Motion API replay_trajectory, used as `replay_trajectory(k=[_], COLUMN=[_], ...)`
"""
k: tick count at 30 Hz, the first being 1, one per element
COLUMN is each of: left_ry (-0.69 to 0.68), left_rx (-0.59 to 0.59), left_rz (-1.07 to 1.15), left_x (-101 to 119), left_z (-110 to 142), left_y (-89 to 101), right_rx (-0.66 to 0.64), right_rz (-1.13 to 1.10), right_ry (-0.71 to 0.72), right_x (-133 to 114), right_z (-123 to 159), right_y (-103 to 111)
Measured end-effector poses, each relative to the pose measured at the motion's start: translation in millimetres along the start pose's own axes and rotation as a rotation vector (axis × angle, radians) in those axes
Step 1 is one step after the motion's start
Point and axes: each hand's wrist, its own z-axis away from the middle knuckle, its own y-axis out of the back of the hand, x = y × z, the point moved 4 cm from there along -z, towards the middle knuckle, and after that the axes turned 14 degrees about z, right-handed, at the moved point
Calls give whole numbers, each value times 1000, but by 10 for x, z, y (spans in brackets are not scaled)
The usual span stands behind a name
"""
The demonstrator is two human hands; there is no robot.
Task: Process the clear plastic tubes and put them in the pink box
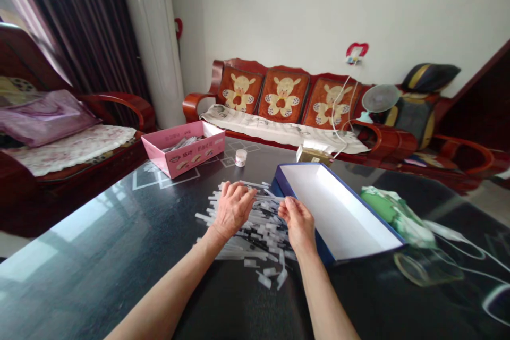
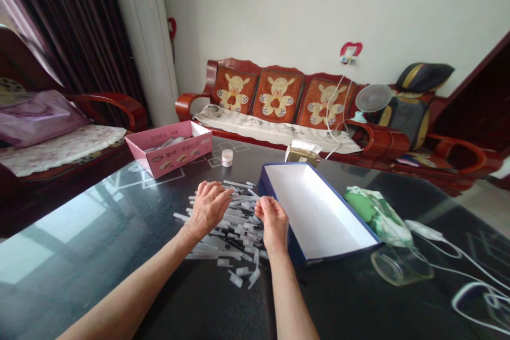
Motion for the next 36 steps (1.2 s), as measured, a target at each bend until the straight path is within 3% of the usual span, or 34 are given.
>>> replay_trajectory(k=[10,17,36], left_ry=[-36,-57,-32], left_rx=[47,21,-8], left_rz=[-41,-23,-65], left_x=[-24,-6,-10], left_z=[30,30,41], left_y=[-22,-47,-51], right_rx=[75,115,87], right_rz=[436,535,554], right_ry=[339,485,468], right_x=[-57,-95,-102], right_z=[37,78,81], right_y=[27,64,62])
